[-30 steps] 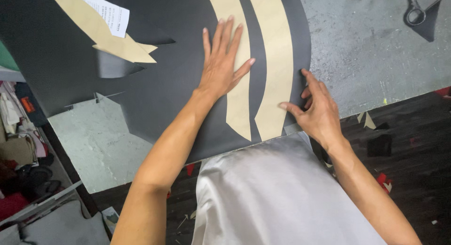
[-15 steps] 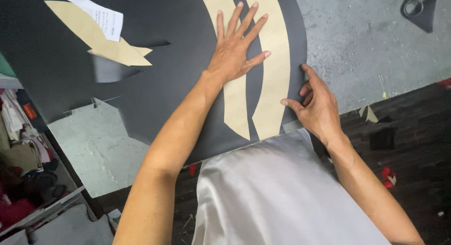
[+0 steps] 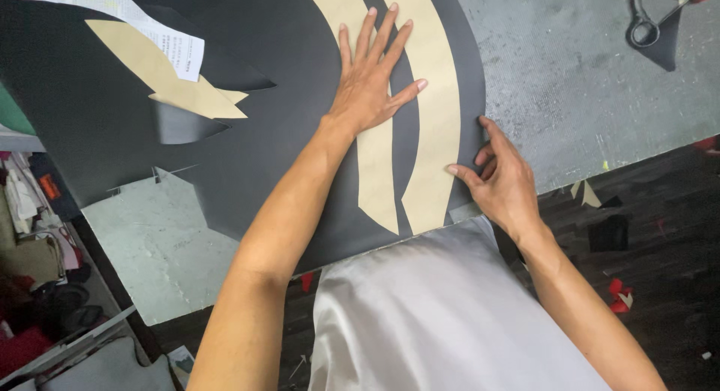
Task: The person places a beige paper pattern on a large sheet of dark gray fabric and secures it with a padlock and a metal weight. They then use shears to cut the fabric along the pattern's edges. After cutting, they remove the pattern and weights, and use a white marker to mark the cut fabric piece.
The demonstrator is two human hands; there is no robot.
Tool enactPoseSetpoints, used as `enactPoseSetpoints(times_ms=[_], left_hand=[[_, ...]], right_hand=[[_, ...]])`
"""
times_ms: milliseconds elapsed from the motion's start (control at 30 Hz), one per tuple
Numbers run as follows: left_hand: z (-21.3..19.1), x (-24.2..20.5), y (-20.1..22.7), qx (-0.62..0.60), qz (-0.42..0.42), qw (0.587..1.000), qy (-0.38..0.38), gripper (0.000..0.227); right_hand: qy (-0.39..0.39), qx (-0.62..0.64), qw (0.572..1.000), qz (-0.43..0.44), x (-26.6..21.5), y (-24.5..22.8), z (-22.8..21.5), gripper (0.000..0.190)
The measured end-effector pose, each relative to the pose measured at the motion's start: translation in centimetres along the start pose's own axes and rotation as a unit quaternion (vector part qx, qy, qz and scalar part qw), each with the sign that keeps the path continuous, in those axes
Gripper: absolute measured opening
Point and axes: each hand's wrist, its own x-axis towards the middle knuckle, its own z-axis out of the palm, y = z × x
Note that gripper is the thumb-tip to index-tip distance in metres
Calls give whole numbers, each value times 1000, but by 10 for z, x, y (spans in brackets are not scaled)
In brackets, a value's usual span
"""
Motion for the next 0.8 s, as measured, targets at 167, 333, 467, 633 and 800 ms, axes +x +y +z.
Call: enactPoseSetpoints(times_ms=[167,333,467,633,800], left_hand=[[-3,3,-3,-11,-16,1000,-10,92],[-3,1,-4,-22,-17,1000,-5,94],[-2,0,-6,-20,-22,1000,-9,94],[0,2,-5,-22,-20,1000,-4,94],[0,4,-7,-14,-23,1000,-8,95]], right_hand=[[7,-12,1000,11,3,2,3,90],[17,-8,1000,10,3,4,5,90],[19,-19,1000,4,3,4,6,90],[18,-21,1000,9,3,3,5,89],[26,-18,999,-13,4,5,5,89]])
